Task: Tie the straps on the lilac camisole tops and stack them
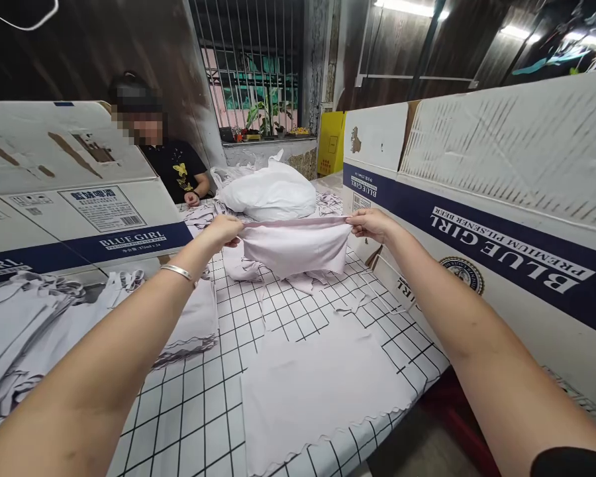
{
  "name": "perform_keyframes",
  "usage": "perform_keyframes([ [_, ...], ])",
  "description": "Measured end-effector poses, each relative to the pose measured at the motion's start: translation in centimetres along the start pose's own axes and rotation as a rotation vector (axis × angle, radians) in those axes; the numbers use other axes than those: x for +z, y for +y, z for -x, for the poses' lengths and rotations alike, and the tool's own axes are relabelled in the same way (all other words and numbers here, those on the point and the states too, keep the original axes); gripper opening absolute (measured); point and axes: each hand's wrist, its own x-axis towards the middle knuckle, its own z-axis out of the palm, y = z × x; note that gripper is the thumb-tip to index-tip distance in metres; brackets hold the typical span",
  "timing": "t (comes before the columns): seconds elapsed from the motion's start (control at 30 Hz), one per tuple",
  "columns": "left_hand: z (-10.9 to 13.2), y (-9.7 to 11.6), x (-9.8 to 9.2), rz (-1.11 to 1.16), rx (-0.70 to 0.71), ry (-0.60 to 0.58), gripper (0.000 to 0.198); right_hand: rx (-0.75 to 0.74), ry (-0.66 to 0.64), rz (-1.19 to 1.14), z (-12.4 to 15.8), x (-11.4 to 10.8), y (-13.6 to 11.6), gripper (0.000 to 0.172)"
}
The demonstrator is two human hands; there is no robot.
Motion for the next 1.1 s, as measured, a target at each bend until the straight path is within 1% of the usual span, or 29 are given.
perform_keyframes([
  [0.03,-0.1,-0.1,0.1,-0.001,0.068,0.064,0.010,-0.054,0.040,-0.036,0.1,0.1,0.1,0.014],
  [0.1,0.3,-0.6,0.4,-0.067,0.258,0.195,0.017,-0.189,0.106,-0.099,0.6,0.2,0.7,0.013],
  [0.13,0.9,-1.3,0.7,-0.144,0.359,0.231,0.019,-0.253,0.120,-0.101,1.0,0.3,1.4,0.013],
  [0.17,1.6,-2.2,1.2,-0.248,0.445,0.230,0.020,-0.295,0.116,-0.064,1.4,0.2,2.3,0.012],
  [0.2,2.7,-3.4,1.8,-0.365,0.504,0.190,0.019,-0.308,0.096,0.011,2.0,0.2,3.6,0.012],
  [0.27,5.2,-6.6,3.4,-0.576,0.544,0.022,0.018,-0.249,0.031,0.240,3.2,0.1,7.0,0.012],
  [0.33,7.9,-10.1,5.1,-0.705,0.511,-0.167,0.019,-0.148,-0.044,0.477,4.6,0.2,10.7,0.009],
  [0.37,9.2,-11.7,5.8,-0.742,0.488,-0.241,0.021,-0.124,-0.070,0.573,5.3,0.3,12.4,0.007],
  [0.43,11.1,-14.0,7.1,-0.791,0.450,-0.331,0.023,-0.152,-0.095,0.727,6.5,0.5,15.1,0.007],
  [0.47,11.8,-14.6,7.5,-0.809,0.441,-0.350,0.024,-0.191,-0.094,0.790,7.0,0.6,16.0,0.010],
  [0.53,12.5,-15.0,8.1,-0.830,0.439,-0.346,0.025,-0.288,-0.073,0.883,7.9,1.0,16.9,0.018],
  [0.63,12.8,-14.4,8.5,-0.838,0.449,-0.330,0.023,-0.448,-0.075,0.969,8.7,1.6,17.0,0.032],
  [0.67,12.9,-14.2,8.5,-0.835,0.450,-0.328,0.022,-0.508,-0.090,0.989,8.8,1.8,17.0,0.032],
  [0.7,13.0,-14.0,8.5,-0.830,0.451,-0.325,0.022,-0.562,-0.109,1.005,9.0,2.1,17.0,0.028],
  [0.77,13.1,-14.1,8.5,-0.812,0.452,-0.316,0.022,-0.637,-0.138,1.007,9.2,2.5,17.0,0.016],
  [0.83,13.1,-14.3,8.3,-0.770,0.446,-0.301,0.021,-0.633,-0.103,0.941,9.2,2.8,17.0,0.012],
  [0.87,13.0,-14.4,8.2,-0.733,0.433,-0.283,0.019,-0.590,-0.056,0.871,9.1,3.0,16.8,0.010],
  [0.93,12.6,-14.2,7.9,-0.597,0.351,-0.224,0.015,-0.410,0.035,0.623,8.9,3.3,16.3,0.006],
  [0.97,12.4,-13.8,7.8,-0.470,0.273,-0.203,0.013,-0.287,0.052,0.448,8.7,3.5,15.9,0.006],
  [1.0,12.2,-13.2,7.7,-0.292,0.178,-0.210,0.011,-0.166,0.036,0.258,8.6,3.8,15.4,0.008],
  [1.03,12.1,-12.4,7.6,-0.070,0.083,-0.253,0.011,-0.063,-0.009,0.073,8.4,4.1,14.8,0.011],
  [1.07,12.1,-11.4,7.5,0.175,0.005,-0.327,0.013,0.012,-0.066,-0.086,8.3,4.5,14.3,0.013],
  [1.1,12.1,-10.4,7.4,0.412,-0.043,-0.414,0.017,0.061,-0.120,-0.203,8.3,4.9,13.7,0.014],
])
